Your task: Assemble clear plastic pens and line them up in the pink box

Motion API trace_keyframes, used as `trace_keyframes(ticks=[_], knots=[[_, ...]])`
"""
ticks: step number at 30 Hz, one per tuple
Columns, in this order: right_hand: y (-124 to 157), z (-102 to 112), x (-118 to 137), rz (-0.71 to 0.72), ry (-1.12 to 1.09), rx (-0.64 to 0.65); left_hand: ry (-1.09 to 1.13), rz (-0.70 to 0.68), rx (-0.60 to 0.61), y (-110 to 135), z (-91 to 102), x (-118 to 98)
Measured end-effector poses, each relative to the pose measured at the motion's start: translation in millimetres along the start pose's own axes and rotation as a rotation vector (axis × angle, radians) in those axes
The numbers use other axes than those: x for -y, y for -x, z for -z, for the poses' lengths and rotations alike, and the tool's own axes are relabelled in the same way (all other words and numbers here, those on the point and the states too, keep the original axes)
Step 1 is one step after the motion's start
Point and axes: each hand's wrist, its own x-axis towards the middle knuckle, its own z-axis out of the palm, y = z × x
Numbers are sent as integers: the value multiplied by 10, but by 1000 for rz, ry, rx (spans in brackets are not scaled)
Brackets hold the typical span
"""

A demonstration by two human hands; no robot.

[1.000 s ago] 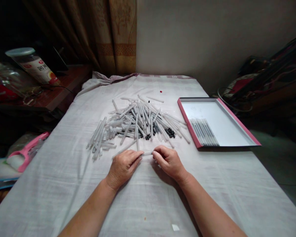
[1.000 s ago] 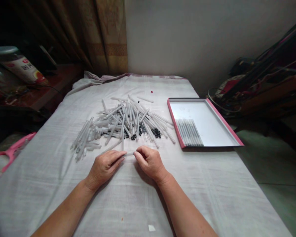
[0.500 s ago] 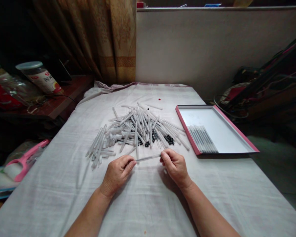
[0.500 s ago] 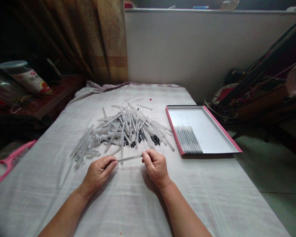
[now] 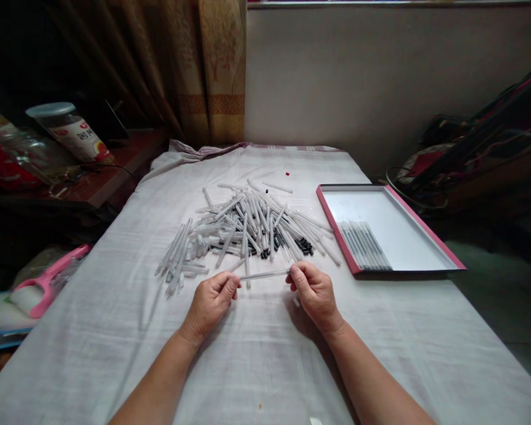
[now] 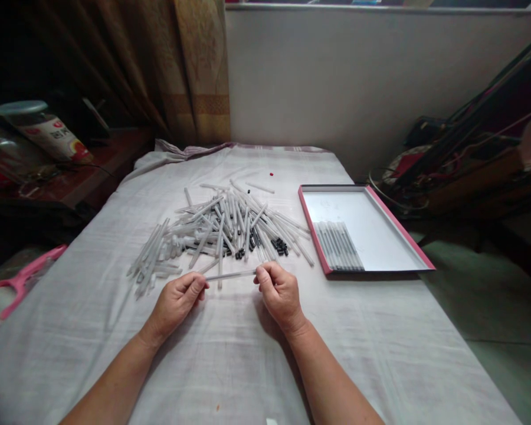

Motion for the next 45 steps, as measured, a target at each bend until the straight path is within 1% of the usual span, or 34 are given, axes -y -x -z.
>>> trace_keyframes(ticks=[3, 6, 12, 15, 19, 21, 24, 26, 28, 31, 32, 33, 35, 38, 41, 45], knots=[[1, -2, 4, -11, 0, 1, 110, 41, -23, -14, -24, -12], [-3, -2, 13, -11, 1, 2, 166, 66, -50, -17, -48, -9], [-3, 4, 16, -23, 26, 17, 198, 57, -13, -5, -40, -15], [9, 4, -18, -47, 17, 60, 205, 51, -31, -12, -24, -28], [31, -13, -55, -73, -32, 157, 185, 37, -25, -10, -41, -24], [42, -29, -47, -28, 19, 204, 167, 23, 4, 3, -67, -13], [57, -56, -18, 107, 169, 300, 135, -13, 42, 23, -81, -2], [65, -70, -7, 167, 228, 354, 65, -59, 28, 24, -34, -2], [69, -77, -11, 171, 257, 353, -78, -120, -51, 9, 75, 3], [67, -75, -30, 129, 284, 299, -360, -198, -306, -38, 311, 47], [65, -74, -35, 118, 287, 289, -478, -221, -371, -53, 389, 70], [62, -73, -39, 112, 288, 285, -599, -237, -401, -66, 457, 94], [58, -74, -43, 112, 289, 291, -803, -207, -408, -79, 554, 135], [57, -78, -43, 114, 289, 309, -969, -145, -357, -71, 598, 155], [60, -79, -44, 107, 289, 319, -1042, -93, -321, -60, 575, 135], [60, -78, -45, 106, 297, 324, -1077, -47, -294, -70, 537, 111]])
